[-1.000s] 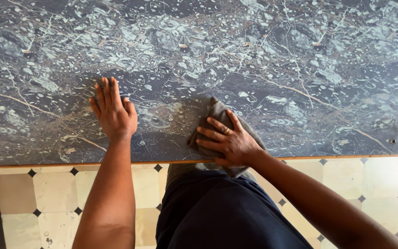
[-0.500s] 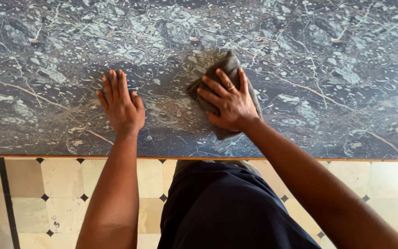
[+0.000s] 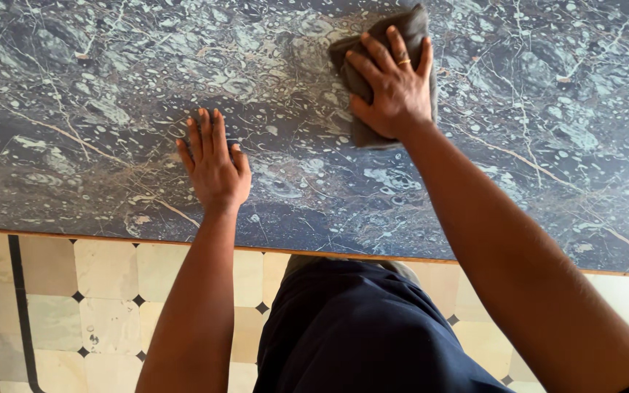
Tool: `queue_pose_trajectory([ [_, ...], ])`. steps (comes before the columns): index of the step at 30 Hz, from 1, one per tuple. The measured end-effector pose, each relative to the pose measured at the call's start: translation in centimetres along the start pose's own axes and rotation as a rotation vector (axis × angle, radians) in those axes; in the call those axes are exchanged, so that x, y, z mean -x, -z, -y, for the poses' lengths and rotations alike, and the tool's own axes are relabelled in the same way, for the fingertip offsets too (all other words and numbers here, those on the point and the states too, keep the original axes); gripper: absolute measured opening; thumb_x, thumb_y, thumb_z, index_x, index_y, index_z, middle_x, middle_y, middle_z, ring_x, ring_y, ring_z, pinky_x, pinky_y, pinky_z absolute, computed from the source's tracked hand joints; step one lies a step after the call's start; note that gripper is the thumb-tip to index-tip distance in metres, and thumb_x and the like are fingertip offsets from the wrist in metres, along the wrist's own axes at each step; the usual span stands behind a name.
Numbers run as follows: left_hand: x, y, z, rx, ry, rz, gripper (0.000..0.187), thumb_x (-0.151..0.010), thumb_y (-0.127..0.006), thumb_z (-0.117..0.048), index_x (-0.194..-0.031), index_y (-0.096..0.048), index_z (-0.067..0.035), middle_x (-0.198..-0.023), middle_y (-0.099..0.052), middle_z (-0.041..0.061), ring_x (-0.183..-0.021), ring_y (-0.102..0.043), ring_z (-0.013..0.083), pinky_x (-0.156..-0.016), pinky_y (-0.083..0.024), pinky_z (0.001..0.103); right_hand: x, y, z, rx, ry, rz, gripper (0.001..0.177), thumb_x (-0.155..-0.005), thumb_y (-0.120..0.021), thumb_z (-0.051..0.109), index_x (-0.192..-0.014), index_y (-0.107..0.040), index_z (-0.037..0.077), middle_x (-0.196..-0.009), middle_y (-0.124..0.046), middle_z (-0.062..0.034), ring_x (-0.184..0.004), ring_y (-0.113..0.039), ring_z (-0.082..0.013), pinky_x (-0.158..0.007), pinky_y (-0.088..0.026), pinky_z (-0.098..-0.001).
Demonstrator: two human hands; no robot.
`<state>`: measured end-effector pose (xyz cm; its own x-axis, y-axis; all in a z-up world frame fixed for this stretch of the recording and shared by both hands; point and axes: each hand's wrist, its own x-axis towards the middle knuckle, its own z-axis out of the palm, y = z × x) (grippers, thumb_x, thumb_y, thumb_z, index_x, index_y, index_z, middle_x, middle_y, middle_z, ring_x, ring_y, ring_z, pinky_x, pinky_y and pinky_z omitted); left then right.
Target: The person wipes the surface of a marble-topped table with a cloth, then moves to clean the wooden legs and frame of the table. The task involves systematic wiping of the tabletop followed by the wooden structure.
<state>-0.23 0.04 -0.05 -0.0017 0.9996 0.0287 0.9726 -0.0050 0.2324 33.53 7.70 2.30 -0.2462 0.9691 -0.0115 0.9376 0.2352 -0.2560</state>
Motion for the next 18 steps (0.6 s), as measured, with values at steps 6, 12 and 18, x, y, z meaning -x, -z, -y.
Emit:
queue_pose_trajectory([
  [6,-0.2,0.3,0.0,0.038,0.009,0.031,0.063,-0.105,-0.044,-0.024,-0.164,-0.033,-0.009,-0.172,-0.026,0.014,-0.160,-0.017,0.0358,-0.128,-0.005,0.058,1.8,0.7,-0.3,-0.056,-0.018,-0.046,0.069,-0.090,-0.063,0.044,-0.155,-0.050,0.025,-0.167,-0.036,-0.0062,-0.158,-0.018,-0.0358,-0.120,0.002,-0.0734],
  [12,-0.1,-0.1,0.4,0.049,-0.026,0.019,0.061,-0.107,-0.040,-0.025,-0.165,-0.031,-0.006,-0.171,-0.027,0.018,-0.159,-0.016,0.0383,-0.127,-0.004,0.059,8.3,1.3,-0.7,-0.020,-0.124,-0.044,0.066,-0.092,-0.063,0.043,-0.154,-0.051,0.027,-0.168,-0.037,-0.0045,-0.159,-0.019,-0.0337,-0.122,0.001,-0.0717],
  [18,0.3,-0.2,0.7,0.082,-0.078,0.009,0.060,-0.110,-0.039,-0.026,-0.165,-0.030,-0.003,-0.171,-0.029,0.023,-0.160,-0.017,0.0424,-0.127,-0.005,0.062,15.0,2.7,-0.8,-0.019,-0.228,-0.031,0.067,-0.090,-0.063,0.045,-0.153,-0.051,0.027,-0.168,-0.036,-0.0044,-0.159,-0.021,-0.0337,-0.122,-0.001,-0.0703],
])
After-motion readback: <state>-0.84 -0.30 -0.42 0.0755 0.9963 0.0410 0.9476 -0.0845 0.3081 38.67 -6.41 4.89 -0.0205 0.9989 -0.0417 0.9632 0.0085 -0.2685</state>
